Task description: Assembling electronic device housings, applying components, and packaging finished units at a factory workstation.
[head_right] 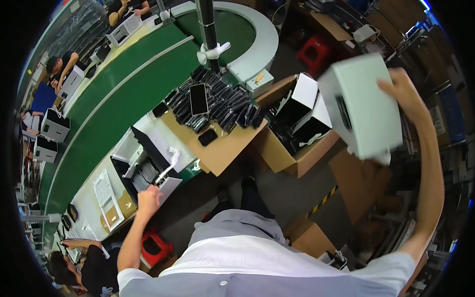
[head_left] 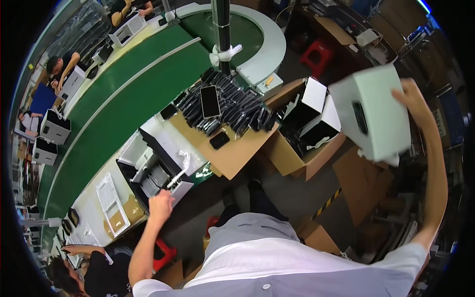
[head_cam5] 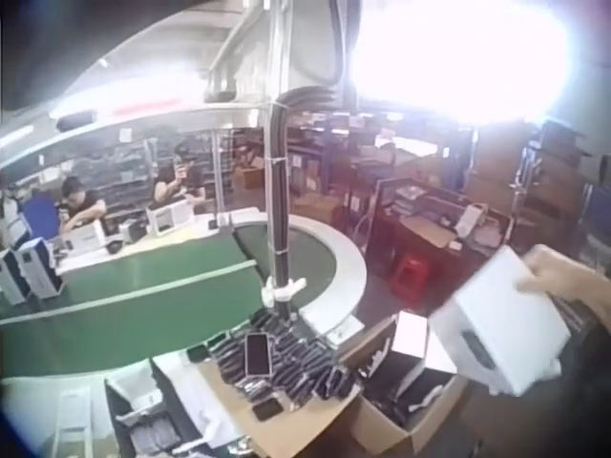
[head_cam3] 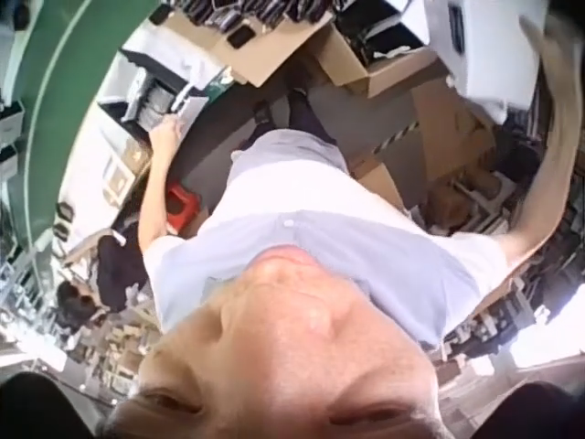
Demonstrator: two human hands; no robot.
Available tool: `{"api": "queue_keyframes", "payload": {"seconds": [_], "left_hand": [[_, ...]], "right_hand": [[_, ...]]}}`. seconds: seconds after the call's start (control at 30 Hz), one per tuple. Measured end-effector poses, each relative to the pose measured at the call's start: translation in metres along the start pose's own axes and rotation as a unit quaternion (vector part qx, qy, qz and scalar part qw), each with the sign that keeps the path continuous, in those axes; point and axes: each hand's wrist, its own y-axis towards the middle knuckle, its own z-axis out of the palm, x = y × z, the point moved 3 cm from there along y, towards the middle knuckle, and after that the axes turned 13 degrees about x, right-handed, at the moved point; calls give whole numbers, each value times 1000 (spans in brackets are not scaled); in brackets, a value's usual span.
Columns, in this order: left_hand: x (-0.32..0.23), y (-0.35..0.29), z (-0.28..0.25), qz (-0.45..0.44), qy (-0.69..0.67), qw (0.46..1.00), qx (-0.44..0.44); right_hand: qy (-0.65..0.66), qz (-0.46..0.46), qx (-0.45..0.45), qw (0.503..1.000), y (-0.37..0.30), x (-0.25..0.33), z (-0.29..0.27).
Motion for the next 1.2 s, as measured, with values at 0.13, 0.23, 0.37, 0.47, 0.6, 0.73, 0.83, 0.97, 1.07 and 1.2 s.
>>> {"api": "queue_keyframes", "payload": {"seconds": [0.13,0.23,0.37,0.47,0.6,0.73,0.83,0.97,1.07,1.2], "left_hand": [[-19,3,43,-54,-19,998,-15],[-29,-2,46,-106,-22,993,-51],[-41,0,40,-199,-14,977,-68],[-50,0,33,-252,-7,964,-85],[-63,1,23,-317,5,946,-72],[-75,8,20,-344,-20,932,-109],[-78,8,32,-379,-12,915,-135],[-86,10,33,-408,-38,904,-126],[-88,5,37,-422,-36,898,-121],[-91,-13,51,-441,-54,887,-129]], "right_hand": [[-20,-15,42,999,148,6,-47],[-48,-34,38,998,260,-30,-57],[104,-101,76,986,382,-71,-52],[113,-146,112,976,444,-69,-44],[169,-141,167,961,495,-39,-36],[278,-134,250,918,532,-28,-17],[356,-113,266,889,565,-28,14],[349,-110,289,885,576,-36,42],[380,-94,295,872,584,-51,57],[425,-62,269,862,591,-63,58]]}}
